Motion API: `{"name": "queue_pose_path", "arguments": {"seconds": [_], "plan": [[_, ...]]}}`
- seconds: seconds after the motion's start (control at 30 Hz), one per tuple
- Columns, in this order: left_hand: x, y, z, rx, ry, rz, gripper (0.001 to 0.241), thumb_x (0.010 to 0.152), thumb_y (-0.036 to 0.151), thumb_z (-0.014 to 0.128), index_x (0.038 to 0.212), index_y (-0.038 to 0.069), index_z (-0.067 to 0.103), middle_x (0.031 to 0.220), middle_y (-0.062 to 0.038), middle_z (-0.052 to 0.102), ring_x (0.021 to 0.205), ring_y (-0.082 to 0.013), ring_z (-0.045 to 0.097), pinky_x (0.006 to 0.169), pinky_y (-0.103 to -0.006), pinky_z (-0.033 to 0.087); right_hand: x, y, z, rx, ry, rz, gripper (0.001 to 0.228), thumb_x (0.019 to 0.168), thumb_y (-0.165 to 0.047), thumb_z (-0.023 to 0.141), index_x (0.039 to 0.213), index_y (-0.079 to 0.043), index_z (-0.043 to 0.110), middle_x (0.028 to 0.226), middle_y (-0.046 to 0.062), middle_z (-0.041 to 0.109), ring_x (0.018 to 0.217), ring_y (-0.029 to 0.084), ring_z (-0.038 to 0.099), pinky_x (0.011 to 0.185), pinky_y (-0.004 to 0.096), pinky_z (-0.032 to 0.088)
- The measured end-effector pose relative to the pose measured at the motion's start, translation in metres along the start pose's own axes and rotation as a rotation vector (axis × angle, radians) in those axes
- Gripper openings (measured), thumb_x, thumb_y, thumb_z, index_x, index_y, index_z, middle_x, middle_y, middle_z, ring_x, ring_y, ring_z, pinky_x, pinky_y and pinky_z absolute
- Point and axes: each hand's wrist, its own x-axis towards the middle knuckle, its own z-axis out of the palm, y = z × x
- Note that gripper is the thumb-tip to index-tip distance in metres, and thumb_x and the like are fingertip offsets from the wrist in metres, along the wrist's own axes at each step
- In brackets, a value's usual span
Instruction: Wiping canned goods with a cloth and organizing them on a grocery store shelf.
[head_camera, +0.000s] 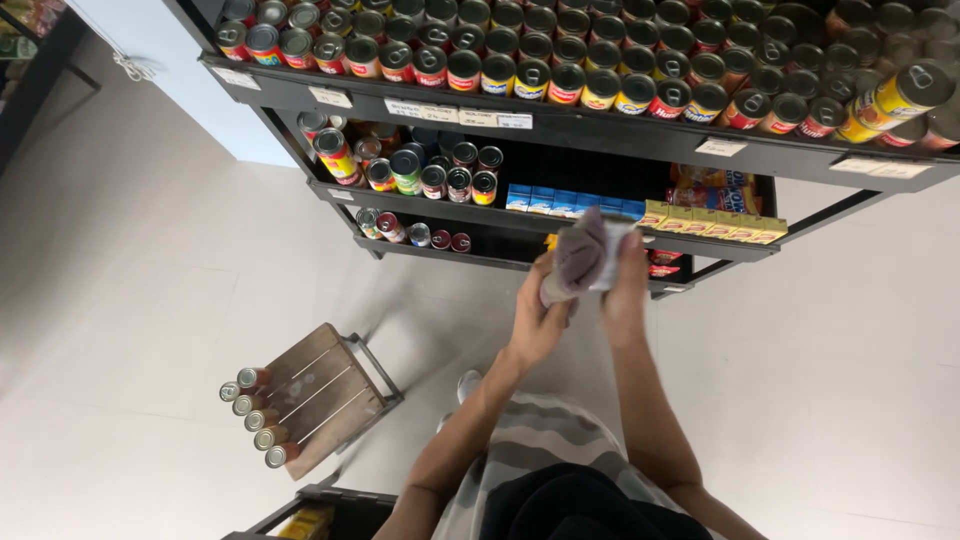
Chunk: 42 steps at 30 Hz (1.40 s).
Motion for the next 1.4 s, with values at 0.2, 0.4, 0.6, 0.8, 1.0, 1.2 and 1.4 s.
{"name": "queue_pose_path", "arguments": {"seconds": [0.2,0.4,0.6,0.8,1.0,1.2,1.4], "plan": [[0.006,0.033,-0.028,0.142,-0.262,0.383,0.057,0.084,-0.017,0.049,0.137,0.002,0.047,0.113,-0.010,0.061,0.102,-0.0134,0.057,0.086,-0.0304,0.047,0.025,-0.047,0.026,0.265,0.047,0.055,0.056,0.113,-0.053,0.043,0.130,-0.003,0.061,0.110,0.010,0.070,0.098,0.022,0.067,0.090,0.038,0.055],[0.061,0.005,-0.068,-0.055,-0.249,0.066,0.067,0.081,-0.012,0.048,0.147,0.002,0.048,0.115,-0.008,0.063,0.081,-0.0118,0.061,0.064,-0.0255,0.051,0.056,-0.088,0.026,0.314,0.069,0.079,0.054,0.103,-0.049,0.048,0.135,-0.006,0.056,0.110,0.013,0.069,0.092,0.027,0.071,0.079,0.040,0.059],[0.156,0.029,-0.074,0.210,-0.219,0.628,0.050,0.095,-0.013,0.051,0.143,0.001,0.050,0.134,-0.014,0.059,0.110,-0.0167,0.060,0.098,-0.0320,0.051,0.104,-0.127,0.016,-0.044,0.013,0.003,0.047,0.097,-0.017,0.071,0.137,-0.003,0.051,0.112,0.012,0.065,0.088,0.024,0.070,0.071,0.038,0.060],[0.241,0.045,-0.055,0.088,-0.180,0.133,0.045,0.105,0.001,0.061,0.150,0.000,0.052,0.101,-0.020,0.061,0.081,-0.0297,0.051,0.073,-0.0422,0.044,0.178,-0.145,0.019,-0.121,-0.037,-0.001,0.053,0.093,-0.014,0.074,0.138,0.007,0.056,0.114,0.013,0.070,0.095,0.020,0.072,0.078,0.039,0.064],[0.300,0.035,-0.024,0.577,-0.227,0.767,0.045,0.091,-0.003,0.062,0.135,0.001,0.052,0.128,-0.023,0.062,0.120,-0.0405,0.062,0.102,-0.0414,0.051,0.289,-0.126,0.005,-0.477,-0.154,-0.265,0.054,0.089,-0.009,0.075,0.139,0.003,0.059,0.110,0.013,0.072,0.094,0.015,0.070,0.079,0.032,0.059],[0.321,0.013,-0.013,0.782,-0.320,0.693,0.050,0.084,0.001,0.067,0.133,0.003,0.055,0.131,-0.019,0.062,0.121,-0.0424,0.059,0.102,-0.0443,0.049,0.382,-0.123,0.009,-1.057,-0.112,-0.352,0.071,0.073,-0.022,0.087,0.137,-0.005,0.061,0.111,0.014,0.075,0.097,0.020,0.071,0.084,0.034,0.057],[0.326,0.006,-0.016,0.819,-0.290,0.716,0.050,0.085,0.001,0.068,0.133,0.003,0.056,0.136,-0.018,0.061,0.124,-0.0419,0.056,0.106,-0.0452,0.046,0.424,-0.122,0.005,-1.399,-0.113,-0.303,0.073,0.066,-0.025,0.090,0.130,-0.005,0.061,0.123,0.016,0.072,0.115,0.032,0.067,0.098,0.040,0.052]]}}
